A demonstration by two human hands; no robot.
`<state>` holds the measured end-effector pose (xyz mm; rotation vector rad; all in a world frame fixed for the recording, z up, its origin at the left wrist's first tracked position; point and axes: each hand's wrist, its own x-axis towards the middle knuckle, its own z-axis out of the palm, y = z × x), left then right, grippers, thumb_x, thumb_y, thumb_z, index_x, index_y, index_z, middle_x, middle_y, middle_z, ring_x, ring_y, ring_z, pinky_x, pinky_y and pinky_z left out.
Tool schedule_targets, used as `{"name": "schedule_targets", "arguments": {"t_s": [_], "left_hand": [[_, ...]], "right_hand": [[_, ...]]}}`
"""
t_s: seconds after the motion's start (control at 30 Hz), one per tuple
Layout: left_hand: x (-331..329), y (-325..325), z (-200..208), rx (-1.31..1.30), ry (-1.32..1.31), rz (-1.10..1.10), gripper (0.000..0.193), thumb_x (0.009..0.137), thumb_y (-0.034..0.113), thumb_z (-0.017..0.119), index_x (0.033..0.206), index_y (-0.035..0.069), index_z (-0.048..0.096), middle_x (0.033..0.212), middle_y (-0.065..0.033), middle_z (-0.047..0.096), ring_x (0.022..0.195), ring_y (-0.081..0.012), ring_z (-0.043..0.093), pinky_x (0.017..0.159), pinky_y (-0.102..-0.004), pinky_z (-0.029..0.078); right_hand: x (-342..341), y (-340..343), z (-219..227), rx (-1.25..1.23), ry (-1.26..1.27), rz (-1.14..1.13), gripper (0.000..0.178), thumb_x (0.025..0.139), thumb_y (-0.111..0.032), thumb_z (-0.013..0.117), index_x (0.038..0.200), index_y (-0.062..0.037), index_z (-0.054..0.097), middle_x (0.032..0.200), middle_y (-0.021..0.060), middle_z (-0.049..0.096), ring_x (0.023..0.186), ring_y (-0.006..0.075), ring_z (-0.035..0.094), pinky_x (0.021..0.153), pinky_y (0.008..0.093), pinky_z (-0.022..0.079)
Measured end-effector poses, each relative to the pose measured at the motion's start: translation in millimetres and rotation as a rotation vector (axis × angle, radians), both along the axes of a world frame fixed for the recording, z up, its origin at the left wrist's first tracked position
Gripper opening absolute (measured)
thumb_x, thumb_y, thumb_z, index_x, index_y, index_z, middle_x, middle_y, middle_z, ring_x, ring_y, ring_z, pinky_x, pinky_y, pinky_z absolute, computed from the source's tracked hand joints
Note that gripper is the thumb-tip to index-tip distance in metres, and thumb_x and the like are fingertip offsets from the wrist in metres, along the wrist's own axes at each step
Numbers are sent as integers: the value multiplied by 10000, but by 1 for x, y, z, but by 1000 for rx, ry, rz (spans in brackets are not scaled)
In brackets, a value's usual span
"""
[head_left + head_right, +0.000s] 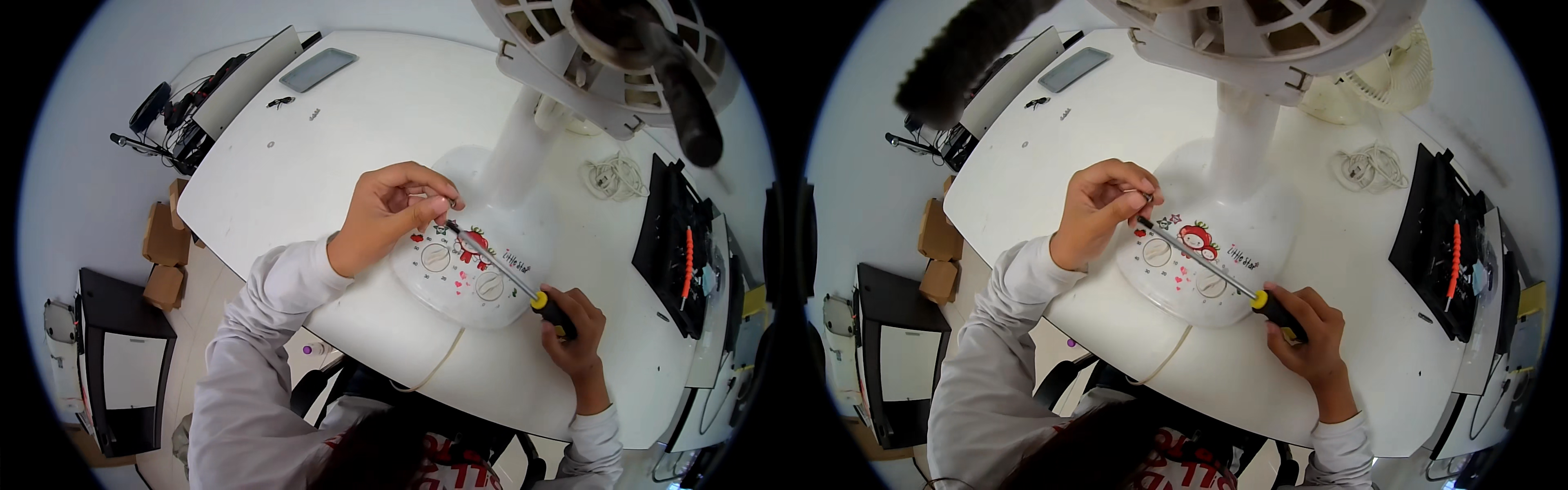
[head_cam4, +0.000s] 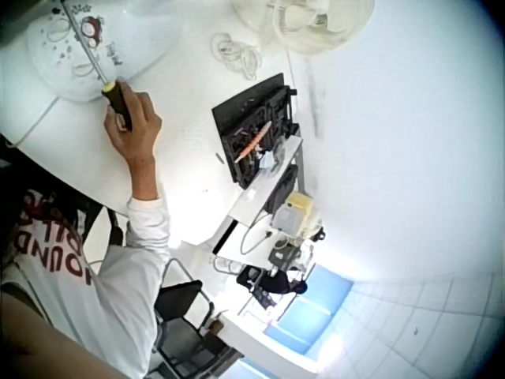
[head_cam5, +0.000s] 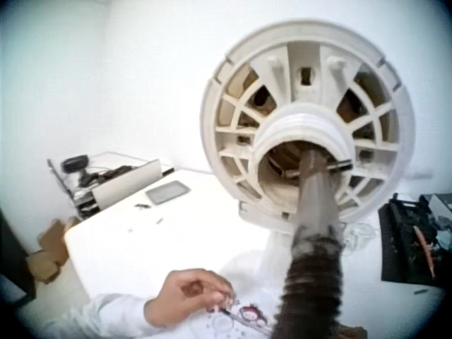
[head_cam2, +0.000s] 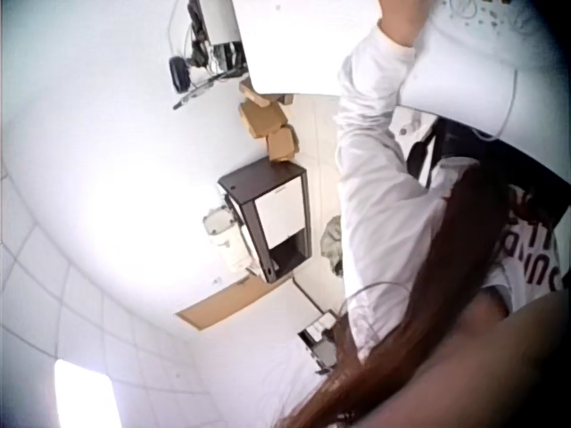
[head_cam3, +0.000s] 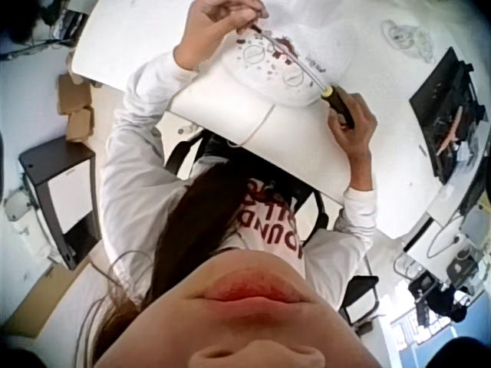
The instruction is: The person uses a screwdriver to fasten screws into the base of a white table fan. They then attach the fan head to the base and secure it with additional screws.
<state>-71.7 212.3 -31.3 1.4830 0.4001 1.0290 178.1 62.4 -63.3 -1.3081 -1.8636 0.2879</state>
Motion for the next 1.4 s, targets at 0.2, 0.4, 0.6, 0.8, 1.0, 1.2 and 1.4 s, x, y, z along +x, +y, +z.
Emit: {"name": "schedule_targets", "arguments": {"t_s": [0.2, 0.4, 0.6, 0.8, 1.0, 1.2, 1.4], "left_hand": [[0, 3, -4, -141, -48, -23, 110, 839, 106, 571, 916, 30, 550, 867, -126, 630, 608, -104, 531, 555, -215, 418], [-1, 9, -7, -86, -8, -11, 95, 832, 77, 570, 907, 22, 548, 882, -158, 635, 625, -113, 581, 545, -203, 437], [-1, 11, -6, -55, -7, -25, 85, 830, 61, 562, 905, 21, 549, 895, -186, 626, 625, -121, 595, 558, -210, 463], [-1, 13, -10, -87, 10, -29, 89, 827, 63, 566, 905, 23, 550, 895, -190, 622, 632, -130, 600, 574, -222, 479], [-1, 18, -10, -62, 53, -32, 91, 834, 76, 560, 904, 19, 548, 901, -168, 624, 651, -136, 605, 582, -224, 480], [1, 19, -12, 50, 96, -7, 83, 835, 50, 536, 908, 11, 542, 912, -171, 623, 680, -140, 603, 568, -215, 463], [3, 20, -15, -40, 94, -25, 85, 854, 53, 502, 926, 16, 526, 925, -177, 619, 684, -150, 610, 578, -227, 480]], "right_hand": [[-2, 1, -3, -13, -32, -16, 430, 618, -26, 641, 1046, -27, 602, 669, 80, 535, 518, 163, 512, 482, 237, 422], [2, 6, -5, -37, 8, -56, 414, 638, -25, 636, 1050, -26, 597, 667, 80, 538, 514, 159, 506, 483, 234, 422], [1, 10, -5, -62, 27, -54, 407, 652, -24, 629, 1057, -29, 594, 657, 72, 517, 505, 154, 477, 476, 235, 401], [3, 11, -4, -105, 30, -24, 391, 681, -28, 616, 1070, -26, 580, 647, 76, 494, 497, 166, 459, 466, 246, 381], [4, 14, -2, -128, 60, 27, 382, 700, -23, 599, 1081, -23, 562, 636, 85, 464, 489, 176, 434, 461, 253, 365], [2, 13, -2, -107, 11, -36, 404, 696, -26, 633, 1094, -32, 562, 654, 86, 482, 495, 184, 447, 467, 258, 377], [4, 10, -4, -77, 4, -62, 456, 680, -29, 676, 1121, -58, 563, 718, 87, 541, 530, 186, 500, 492, 255, 414]]}}
